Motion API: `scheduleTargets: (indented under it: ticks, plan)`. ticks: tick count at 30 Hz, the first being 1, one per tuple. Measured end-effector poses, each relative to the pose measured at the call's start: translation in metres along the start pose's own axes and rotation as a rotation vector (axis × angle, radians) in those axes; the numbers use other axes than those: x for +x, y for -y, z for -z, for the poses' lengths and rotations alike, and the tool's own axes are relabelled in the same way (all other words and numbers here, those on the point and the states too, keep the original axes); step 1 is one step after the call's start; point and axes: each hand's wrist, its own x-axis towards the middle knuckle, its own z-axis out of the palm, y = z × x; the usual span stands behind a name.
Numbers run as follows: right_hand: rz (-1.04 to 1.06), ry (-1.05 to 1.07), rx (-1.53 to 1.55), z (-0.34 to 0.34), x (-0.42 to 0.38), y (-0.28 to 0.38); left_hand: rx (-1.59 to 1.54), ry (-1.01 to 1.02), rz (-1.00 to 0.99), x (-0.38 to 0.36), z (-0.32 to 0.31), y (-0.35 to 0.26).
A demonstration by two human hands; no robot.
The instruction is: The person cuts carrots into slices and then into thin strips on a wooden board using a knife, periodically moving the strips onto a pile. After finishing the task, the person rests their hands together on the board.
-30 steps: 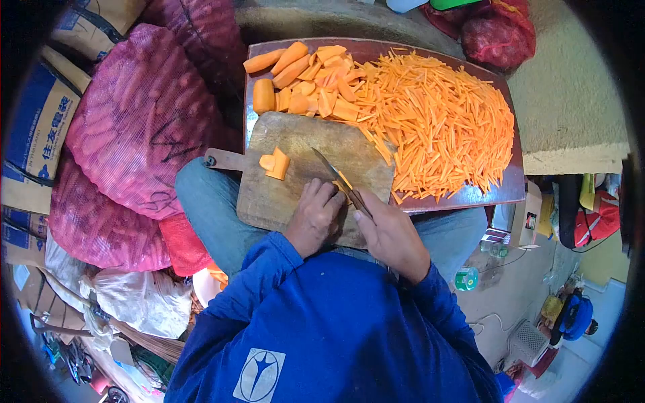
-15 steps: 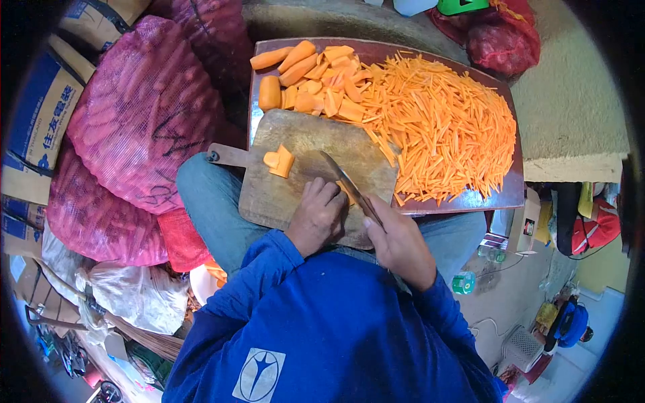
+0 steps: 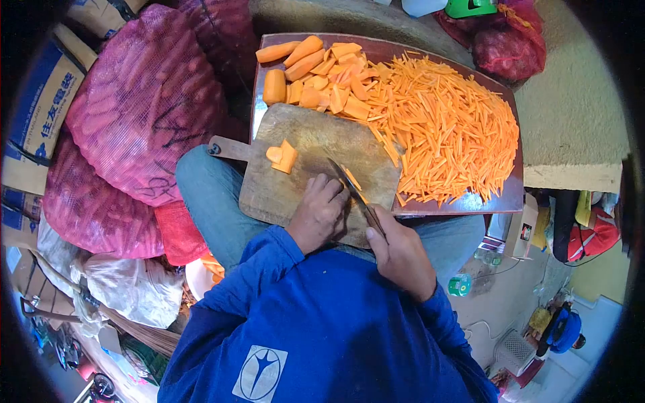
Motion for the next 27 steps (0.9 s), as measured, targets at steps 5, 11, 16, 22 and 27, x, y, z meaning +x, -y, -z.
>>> scheduleTargets:
  ticks: [5, 11, 16, 22, 27]
  plan:
    - [0.033, -0.049, 0.019, -0.009, 0.017, -0.006, 0.025, 0.018, -0.007, 0.001, 0.003, -0.004]
    - [0.030, 0.001, 0.018, -0.001, 0.004, -0.004, 0.004, -0.016, 0.005, -0.001, 0.000, 0.000]
    - [0.057, -0.020, -0.071, -0.013, 0.022, -0.007, -0.016, -0.043, -0.029, 0.003, 0.003, -0.003]
    - [0.057, -0.220, 0.094, 0.003, 0.015, 0.000, -0.176, -0.224, 0.022, -0.002, 0.005, 0.002]
    - [-0.001, -0.030, 0.130, 0.022, -0.007, -0.016, 0.082, -0.335, 0.132, -0.001, 0.043, 0.018]
